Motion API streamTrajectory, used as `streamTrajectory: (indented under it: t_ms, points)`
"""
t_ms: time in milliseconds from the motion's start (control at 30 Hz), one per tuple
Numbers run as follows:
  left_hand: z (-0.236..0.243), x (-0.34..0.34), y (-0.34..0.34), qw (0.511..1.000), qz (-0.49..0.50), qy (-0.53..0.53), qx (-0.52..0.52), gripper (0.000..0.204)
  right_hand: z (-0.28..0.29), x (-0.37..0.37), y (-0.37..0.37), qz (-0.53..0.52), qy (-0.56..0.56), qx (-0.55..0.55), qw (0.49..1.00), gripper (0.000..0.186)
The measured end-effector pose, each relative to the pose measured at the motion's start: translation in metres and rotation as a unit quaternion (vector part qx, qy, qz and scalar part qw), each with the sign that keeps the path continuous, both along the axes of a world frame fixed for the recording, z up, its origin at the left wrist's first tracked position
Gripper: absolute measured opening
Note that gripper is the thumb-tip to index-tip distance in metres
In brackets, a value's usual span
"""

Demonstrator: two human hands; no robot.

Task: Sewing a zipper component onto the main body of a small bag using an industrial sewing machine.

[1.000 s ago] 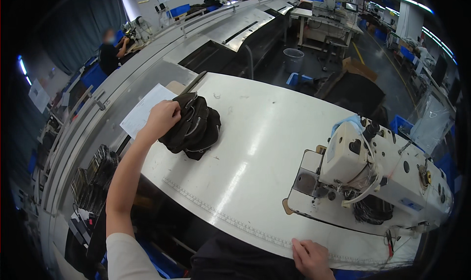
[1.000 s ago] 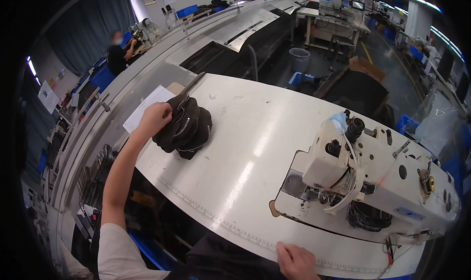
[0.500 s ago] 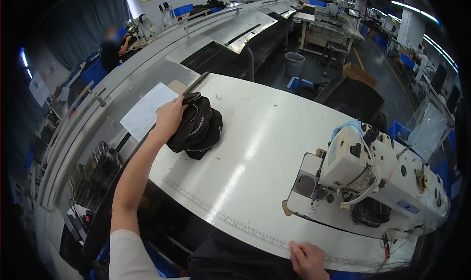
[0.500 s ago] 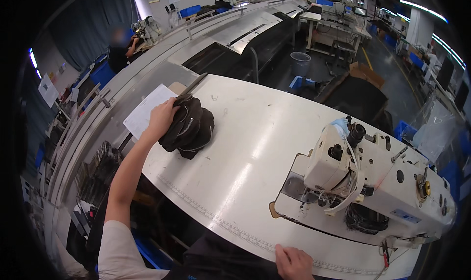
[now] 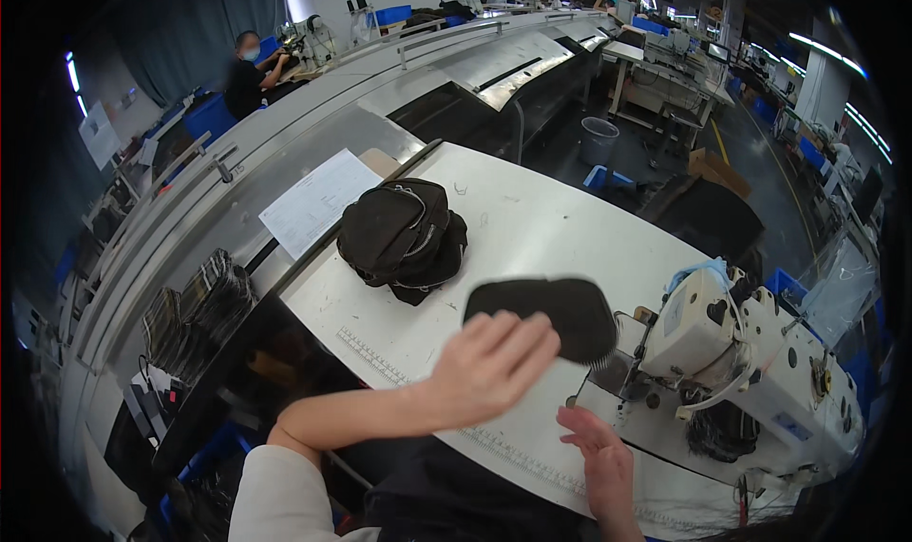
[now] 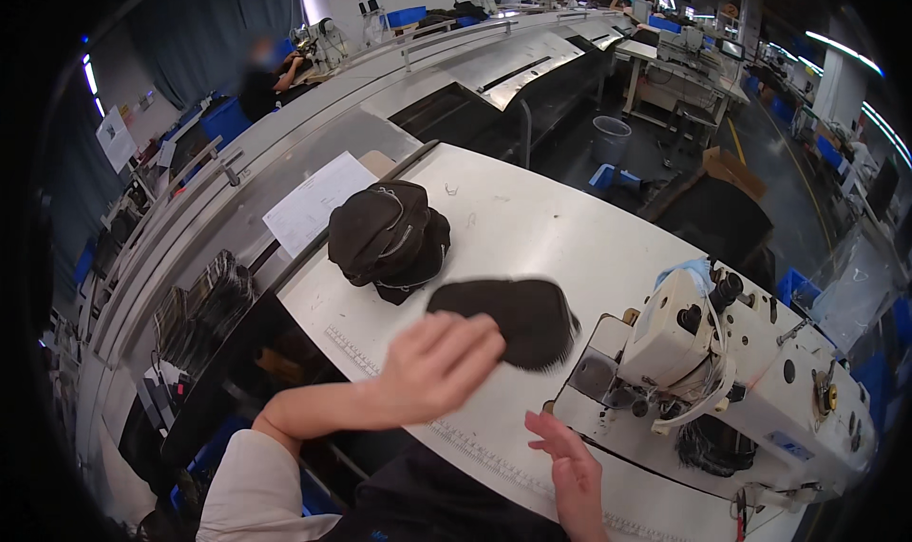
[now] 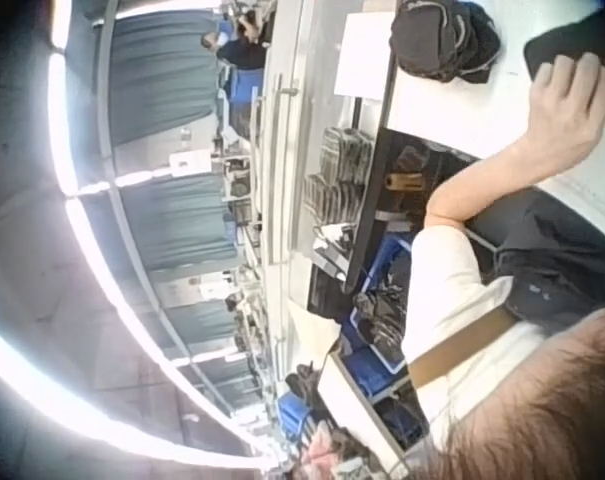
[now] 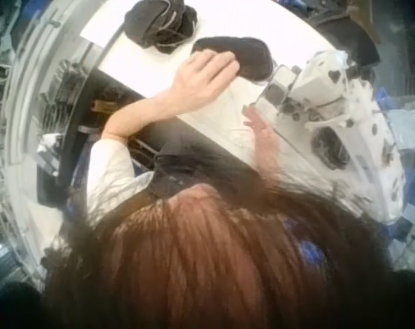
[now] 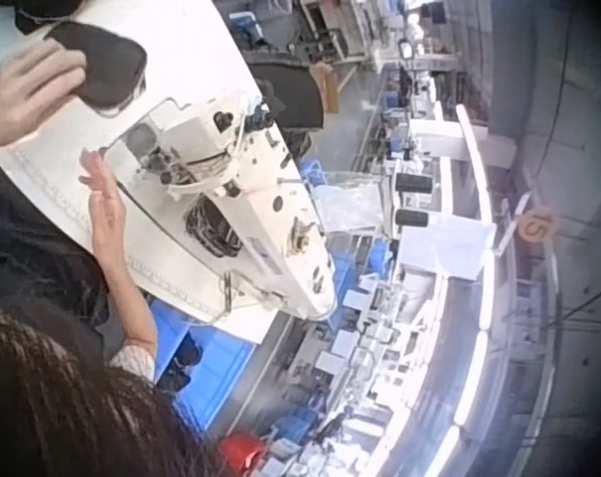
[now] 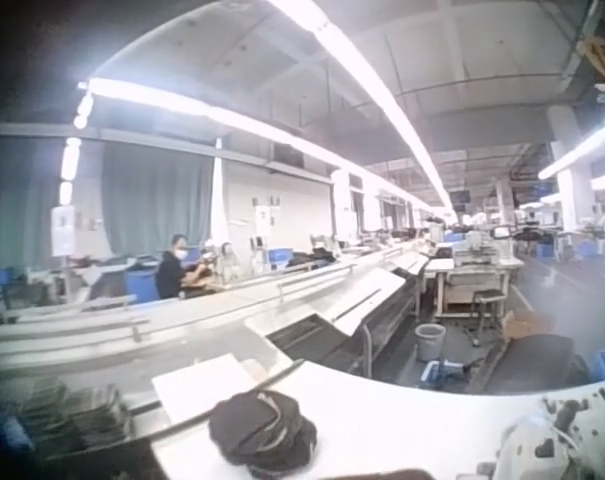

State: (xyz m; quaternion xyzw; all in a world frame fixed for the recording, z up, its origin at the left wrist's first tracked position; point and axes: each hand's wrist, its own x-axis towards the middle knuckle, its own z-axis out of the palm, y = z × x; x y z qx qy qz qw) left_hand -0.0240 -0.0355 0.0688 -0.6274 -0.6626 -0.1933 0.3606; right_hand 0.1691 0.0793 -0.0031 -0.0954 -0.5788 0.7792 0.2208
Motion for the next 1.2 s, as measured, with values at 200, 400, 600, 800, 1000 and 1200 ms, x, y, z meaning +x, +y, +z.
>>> streamTrajectory:
  t_ms: [200,400,600,800,1000,1200]
  points:
    - [-0.058,0.078,-0.004,0.886,-0.195,-0.412,-0.085,0.039,0.005,0.021,-0.004,-0.154,-0.088,-0.105,0.978,0.031]
    - [-0.061,0.040,0.003,0.371,-0.209,-0.862,-0.275,0.031,0.028,0.024,0.013,0.070,-0.214,0.094,0.970,0.023]
    - [-0.068,0.039,0.005,0.268,-0.206,-0.908,-0.249,0.017,0.029,0.041,0.031,0.117,-0.235,-0.079,0.962,0.017]
    - [-0.052,0.037,0.016,0.282,-0.200,-0.883,-0.317,0.019,0.022,0.041,0.029,0.138,-0.197,-0.178,0.954,0.019]
    - [-0.054,0.042,0.020,0.338,-0.209,-0.838,-0.375,0.021,0.014,0.038,0.019,0.150,-0.182,-0.191,0.953,0.016]
    - [-0.067,0.025,0.003,0.325,-0.169,-0.860,-0.357,0.022,-0.011,0.056,0.009,0.068,-0.137,-0.289,0.945,0.014]
